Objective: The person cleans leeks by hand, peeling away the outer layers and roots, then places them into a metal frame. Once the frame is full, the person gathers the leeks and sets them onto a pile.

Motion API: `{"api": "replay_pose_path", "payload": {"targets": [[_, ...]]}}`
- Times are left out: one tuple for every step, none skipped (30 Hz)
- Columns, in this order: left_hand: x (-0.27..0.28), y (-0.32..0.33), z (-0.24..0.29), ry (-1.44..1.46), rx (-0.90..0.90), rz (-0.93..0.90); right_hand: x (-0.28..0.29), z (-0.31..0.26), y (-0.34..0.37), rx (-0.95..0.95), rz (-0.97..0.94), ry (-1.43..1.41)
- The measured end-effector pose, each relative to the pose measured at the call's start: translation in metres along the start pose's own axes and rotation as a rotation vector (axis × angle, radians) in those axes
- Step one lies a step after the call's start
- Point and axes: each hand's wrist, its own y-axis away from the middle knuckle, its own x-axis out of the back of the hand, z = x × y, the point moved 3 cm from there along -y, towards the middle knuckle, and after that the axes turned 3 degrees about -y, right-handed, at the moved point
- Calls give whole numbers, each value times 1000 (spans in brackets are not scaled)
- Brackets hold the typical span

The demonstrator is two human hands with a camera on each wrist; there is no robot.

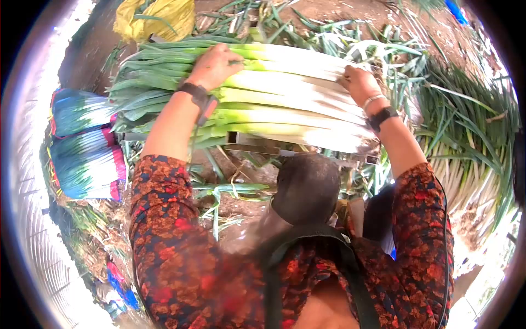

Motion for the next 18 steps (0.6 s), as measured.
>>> {"api": "replay_pose_path", "payload": {"targets": [[-2,3,-2,-31,-3,-12,-3,1,-1,-42,-13,-54],[-1,5,4,-43,18,1,-13,8,-4,-55,8,-68],[4,3,10,-58,34,24,-21,9,-10,-66,39,-78],[3,3,10,-86,49,50,-16,1,-11,-167,-30,-35],[3,3,13,-101,55,74,-19,4,-13,-148,-12,5],[2,2,13,-115,92,41,-21,8,-13,-108,29,-2],[8,1,10,-92,105,36,-18,4,-11,-66,65,-9],[11,2,6,-67,119,24,-18,3,-11,-109,40,4],[11,3,2,-39,130,7,-19,1,-12,-127,28,-9],[18,4,-9,-48,217,-72,-18,-1,-10,-153,10,-19],[32,8,-23,-148,231,-95,-17,-1,-7,-189,-7,-26],[47,13,-40,-248,235,-116,-18,-2,-6,-182,13,25],[60,24,-58,-358,263,-70,-15,-6,-6,-197,-10,8],[74,35,-76,-280,312,-72,-13,-8,-6,-186,-15,7],[62,46,-122,-301,173,10,-12,-8,-6,-171,-20,4],[63,53,-128,-254,308,-72,-13,-7,-7,-156,-30,0],[53,59,-128,-208,348,-16,-13,-7,-8,-176,-62,19],[37,66,-127,-161,391,37,-16,-3,-10,-157,-61,19]]}}
